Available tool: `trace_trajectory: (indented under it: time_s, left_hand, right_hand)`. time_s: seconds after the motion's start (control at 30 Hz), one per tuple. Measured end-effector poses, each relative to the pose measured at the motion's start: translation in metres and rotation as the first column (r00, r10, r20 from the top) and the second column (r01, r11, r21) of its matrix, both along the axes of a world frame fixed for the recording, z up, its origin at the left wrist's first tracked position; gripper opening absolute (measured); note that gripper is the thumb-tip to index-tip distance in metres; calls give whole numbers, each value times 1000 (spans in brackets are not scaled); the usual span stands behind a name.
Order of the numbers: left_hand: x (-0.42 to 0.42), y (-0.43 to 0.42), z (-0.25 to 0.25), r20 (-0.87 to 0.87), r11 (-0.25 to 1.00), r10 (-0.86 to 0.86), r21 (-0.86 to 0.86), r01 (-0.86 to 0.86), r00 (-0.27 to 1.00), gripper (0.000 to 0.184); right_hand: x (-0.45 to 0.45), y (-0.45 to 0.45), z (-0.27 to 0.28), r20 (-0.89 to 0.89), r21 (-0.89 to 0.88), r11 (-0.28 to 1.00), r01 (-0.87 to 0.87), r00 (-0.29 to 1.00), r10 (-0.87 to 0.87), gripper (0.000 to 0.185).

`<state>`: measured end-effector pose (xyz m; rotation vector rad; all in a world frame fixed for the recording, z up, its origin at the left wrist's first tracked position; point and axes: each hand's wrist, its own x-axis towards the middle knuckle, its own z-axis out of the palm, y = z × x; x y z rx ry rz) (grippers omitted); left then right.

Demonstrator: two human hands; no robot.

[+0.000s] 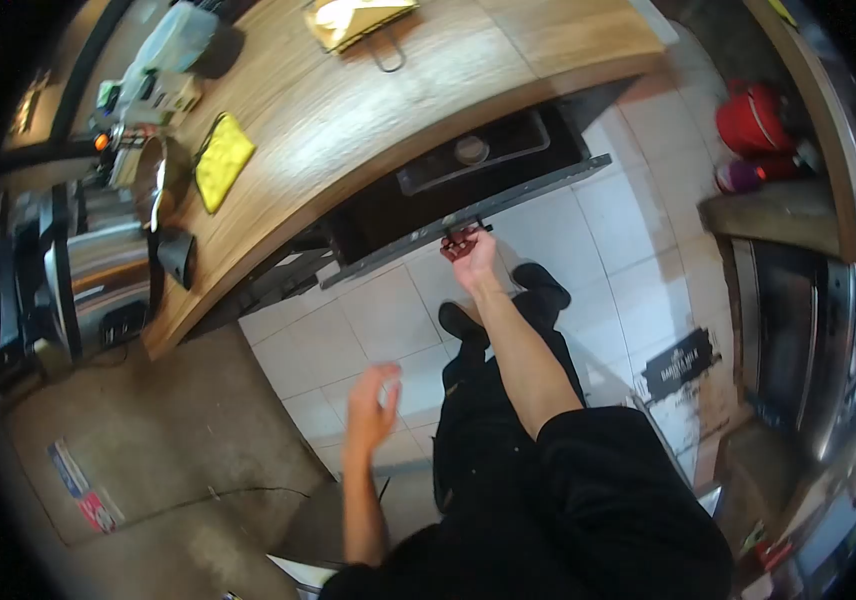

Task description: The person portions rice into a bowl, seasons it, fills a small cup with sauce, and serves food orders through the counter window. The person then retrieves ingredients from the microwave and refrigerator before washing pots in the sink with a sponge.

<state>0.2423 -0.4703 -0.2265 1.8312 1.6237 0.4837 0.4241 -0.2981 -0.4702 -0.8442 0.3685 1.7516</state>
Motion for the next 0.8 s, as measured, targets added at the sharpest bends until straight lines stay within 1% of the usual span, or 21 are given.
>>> trace_trajectory:
  time_s: [0.03,0.07,0.13,0.17,0.2,0.23,0.27,0.33,0.37,0.43,0.47,0.5,0.53,0.57,0.63,0.67,0.7,0.73,0.77,0.8]
  left_hand:
    - [-7,35,7,19,999,-35,21,34,999,15]
    - [-11,70,11,35,996,-68,52,66,997,13]
    - [-16,132,9,78,985,-155,85,148,985,9]
    - [-11,161,3,91,978,-198,85,191,976,8]
    - [-4,185,-4,103,970,-239,79,231,966,8]
    - [6,206,-18,46,951,-305,61,302,951,12]
    - [14,224,-37,-14,931,-363,44,363,932,16]
    - [47,244,-70,-349,887,-391,105,450,852,31]
    - [65,250,-81,-351,886,-394,99,453,849,31]
    - [94,260,-101,-486,902,-382,-11,431,786,40]
    - [97,262,-121,-489,897,-391,-13,442,780,40]
    - [97,261,-147,-534,879,-446,-109,464,718,42]
    - [102,264,-153,-571,854,-501,-205,477,650,43]
    - [101,265,-158,-573,847,-511,-211,487,641,43]
    - [102,262,-142,-497,889,-451,-175,424,741,44]
    - [103,258,-129,-495,911,-408,-167,376,767,44]
    - [106,255,-106,-500,904,-423,-177,390,755,44]
    - [108,250,-83,-452,932,-351,-81,354,820,44]
    - [110,248,-70,-392,952,-277,14,307,877,44]
    - [111,248,-68,-400,948,-289,9,319,870,44]
  right_hand:
    - [5,-14,-1,-68,49,999,-14,998,17,7]
    - [11,-23,2,-54,49,999,13,998,-11,7]
    - [16,-50,10,17,-96,995,-16,1000,18,16]
    - [21,-55,20,25,-95,995,8,1000,-5,16]
    - [27,-63,34,52,-118,992,-41,998,48,16]
    - [32,-72,43,76,-145,985,-98,991,110,15]
    - [36,-79,46,81,-147,985,-94,991,106,15]
    - [42,-92,47,107,-178,977,-117,985,137,20]
    - [46,-98,48,102,-181,977,-115,986,135,20]
    - [53,-114,46,239,-235,955,-180,942,237,28]
    - [61,-123,42,247,-247,941,-232,924,293,31]
    - [74,-127,47,242,-247,943,-221,928,282,31]
    - [88,-131,53,269,-242,910,-336,878,395,31]
    - [103,-134,59,294,-242,863,-444,814,501,32]
    - [132,-146,62,305,-271,865,-423,814,494,31]
    - [148,-153,64,369,-302,869,-392,792,486,30]
    - [161,-158,64,429,-330,872,-361,766,479,29]
    - [172,-164,62,452,-372,873,-315,760,467,28]
    - [182,-167,60,475,-410,871,-270,752,457,28]
    - [188,-169,57,499,-443,875,-198,756,424,25]
